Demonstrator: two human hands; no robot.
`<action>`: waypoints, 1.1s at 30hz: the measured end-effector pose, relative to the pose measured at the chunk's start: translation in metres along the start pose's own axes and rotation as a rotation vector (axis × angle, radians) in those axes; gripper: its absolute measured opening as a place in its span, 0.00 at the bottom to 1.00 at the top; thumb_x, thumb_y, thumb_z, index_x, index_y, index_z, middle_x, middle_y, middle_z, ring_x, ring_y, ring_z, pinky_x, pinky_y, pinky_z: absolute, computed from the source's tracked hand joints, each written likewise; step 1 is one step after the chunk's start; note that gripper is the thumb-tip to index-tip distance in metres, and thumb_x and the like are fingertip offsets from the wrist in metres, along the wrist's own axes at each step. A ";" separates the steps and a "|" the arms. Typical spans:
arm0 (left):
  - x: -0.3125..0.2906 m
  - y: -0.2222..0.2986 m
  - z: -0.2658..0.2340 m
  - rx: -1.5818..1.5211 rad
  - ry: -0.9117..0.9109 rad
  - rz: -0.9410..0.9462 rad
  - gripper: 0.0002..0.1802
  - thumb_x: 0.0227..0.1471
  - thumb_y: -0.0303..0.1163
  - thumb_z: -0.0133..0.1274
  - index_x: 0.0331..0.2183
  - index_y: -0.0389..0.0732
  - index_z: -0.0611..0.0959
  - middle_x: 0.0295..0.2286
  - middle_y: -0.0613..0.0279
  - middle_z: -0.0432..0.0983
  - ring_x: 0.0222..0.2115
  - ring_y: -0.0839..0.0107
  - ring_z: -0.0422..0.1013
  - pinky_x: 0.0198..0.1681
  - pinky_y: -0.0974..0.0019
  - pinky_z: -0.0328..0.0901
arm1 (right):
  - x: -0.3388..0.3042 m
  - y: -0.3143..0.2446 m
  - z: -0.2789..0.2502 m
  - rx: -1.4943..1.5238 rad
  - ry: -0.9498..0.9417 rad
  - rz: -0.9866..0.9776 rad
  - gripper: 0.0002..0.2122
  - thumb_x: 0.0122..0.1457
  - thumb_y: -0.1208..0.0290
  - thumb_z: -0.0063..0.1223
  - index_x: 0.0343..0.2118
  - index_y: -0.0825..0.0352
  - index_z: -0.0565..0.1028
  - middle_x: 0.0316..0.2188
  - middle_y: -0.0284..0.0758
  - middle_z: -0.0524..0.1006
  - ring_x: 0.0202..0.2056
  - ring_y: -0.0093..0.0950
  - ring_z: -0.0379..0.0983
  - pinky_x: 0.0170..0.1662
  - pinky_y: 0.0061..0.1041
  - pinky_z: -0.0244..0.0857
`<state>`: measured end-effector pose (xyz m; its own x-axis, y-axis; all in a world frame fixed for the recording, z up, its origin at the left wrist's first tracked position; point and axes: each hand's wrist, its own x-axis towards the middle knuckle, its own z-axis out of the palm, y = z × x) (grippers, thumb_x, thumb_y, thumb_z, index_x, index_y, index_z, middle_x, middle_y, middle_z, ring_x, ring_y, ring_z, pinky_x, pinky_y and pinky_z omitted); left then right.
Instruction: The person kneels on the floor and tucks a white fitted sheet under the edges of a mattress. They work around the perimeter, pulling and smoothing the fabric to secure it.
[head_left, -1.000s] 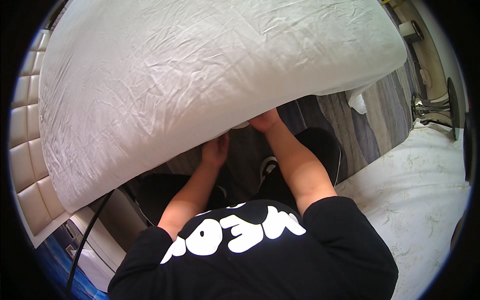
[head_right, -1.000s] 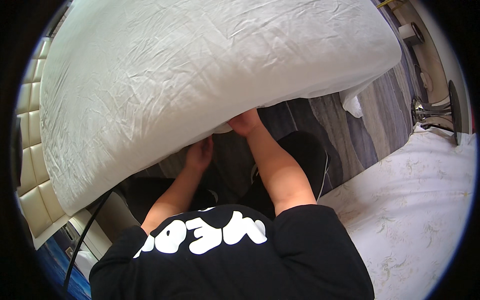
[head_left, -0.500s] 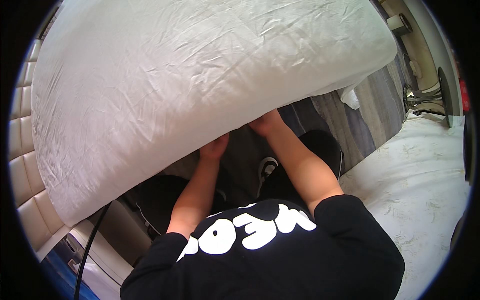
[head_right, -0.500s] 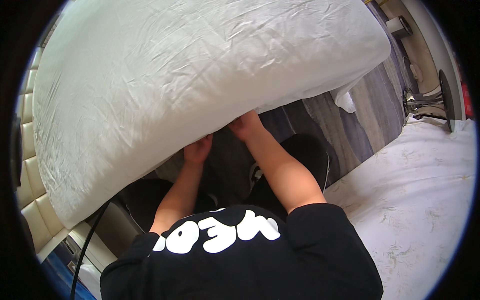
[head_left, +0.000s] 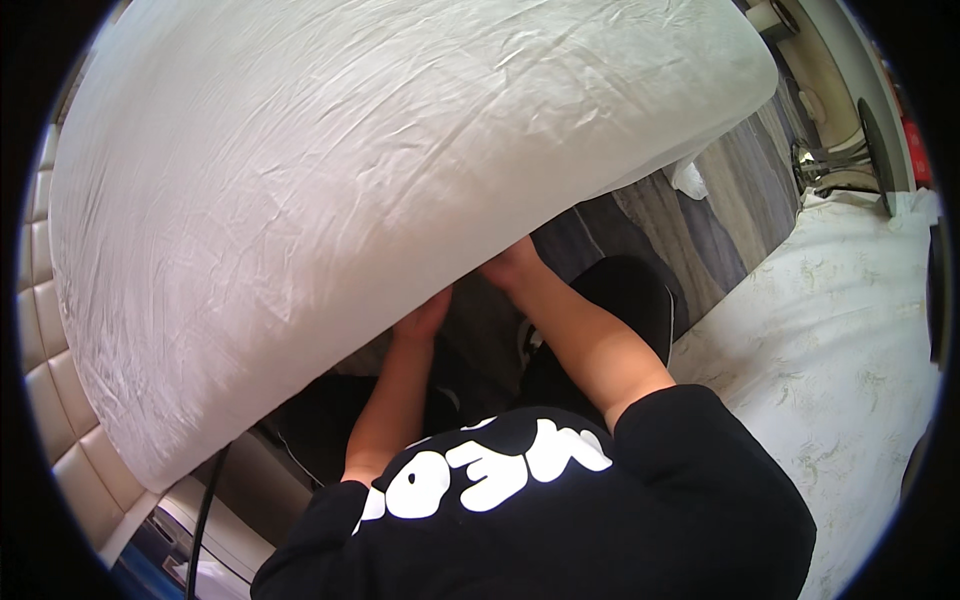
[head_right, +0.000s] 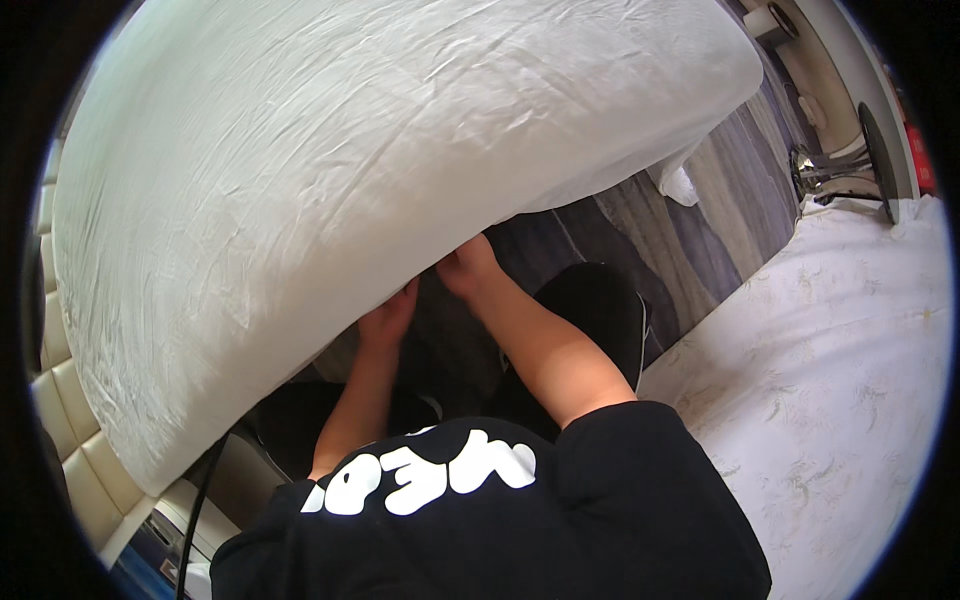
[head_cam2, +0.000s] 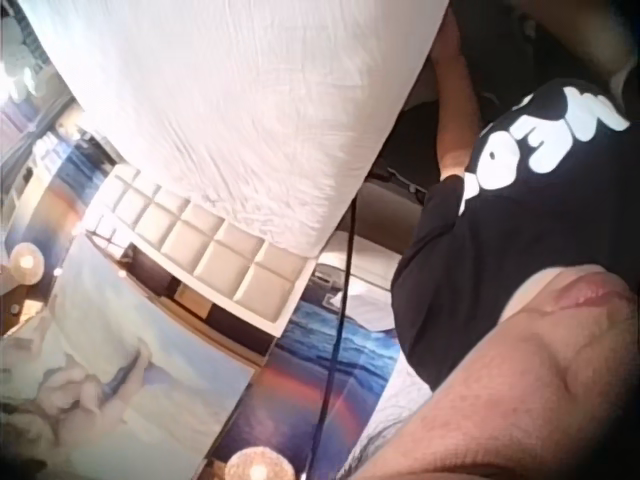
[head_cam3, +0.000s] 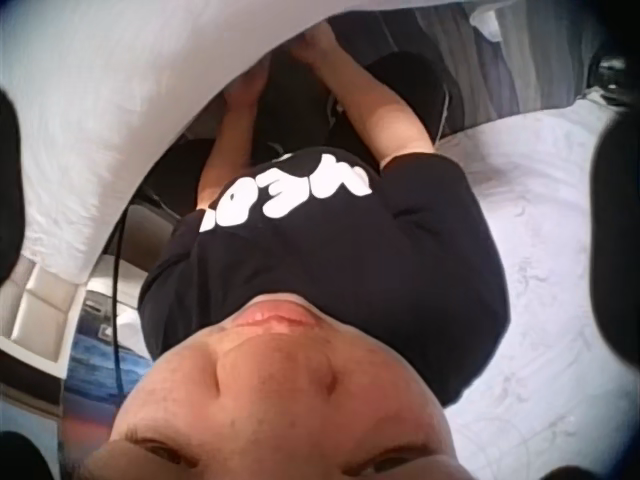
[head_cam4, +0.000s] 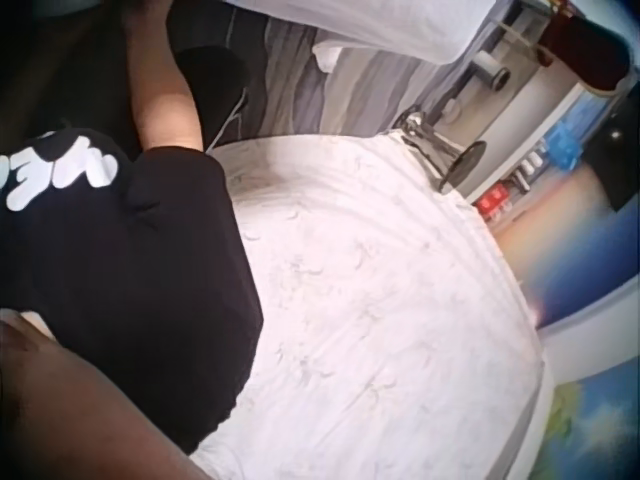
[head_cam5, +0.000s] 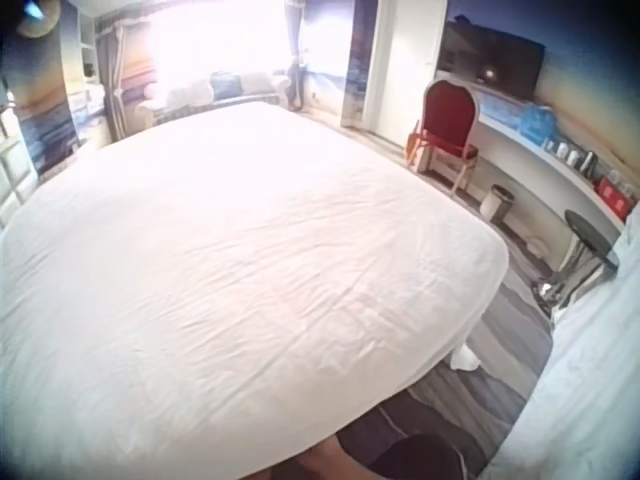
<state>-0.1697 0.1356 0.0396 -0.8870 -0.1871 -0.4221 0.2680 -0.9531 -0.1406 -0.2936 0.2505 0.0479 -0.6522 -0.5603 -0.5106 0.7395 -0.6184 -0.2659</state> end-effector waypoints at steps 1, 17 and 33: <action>-0.001 0.001 -0.003 -0.015 -0.009 0.004 0.23 0.61 0.41 0.43 0.53 0.39 0.70 0.54 0.56 0.67 0.56 0.59 0.60 0.62 0.51 0.52 | -0.002 -0.007 0.005 -0.009 -0.087 0.053 0.18 0.61 0.59 0.48 0.50 0.64 0.70 0.46 0.34 0.75 0.47 0.30 0.70 0.51 0.34 0.65; 0.011 -0.007 0.001 0.016 0.153 -0.067 0.18 0.59 0.39 0.46 0.45 0.37 0.76 0.44 0.55 0.75 0.46 0.61 0.71 0.51 0.56 0.68 | 0.004 -0.018 0.035 -0.079 -0.138 0.087 0.20 0.60 0.56 0.49 0.48 0.66 0.72 0.45 0.37 0.76 0.47 0.33 0.71 0.51 0.38 0.65; 0.027 0.010 -0.022 -0.185 0.195 -0.244 0.21 0.60 0.41 0.41 0.47 0.38 0.76 0.48 0.54 0.74 0.50 0.55 0.68 0.53 0.50 0.64 | -0.134 -0.128 0.126 -0.844 0.635 -0.067 0.18 0.55 0.73 0.45 0.51 0.66 0.70 0.46 0.37 0.73 0.49 0.34 0.67 0.55 0.38 0.59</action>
<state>-0.1824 0.1269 0.0069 -0.8494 0.1064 -0.5168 0.1367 -0.9016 -0.4103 -0.3221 0.3355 0.2536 -0.6696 0.0024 -0.7427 0.7403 0.0823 -0.6672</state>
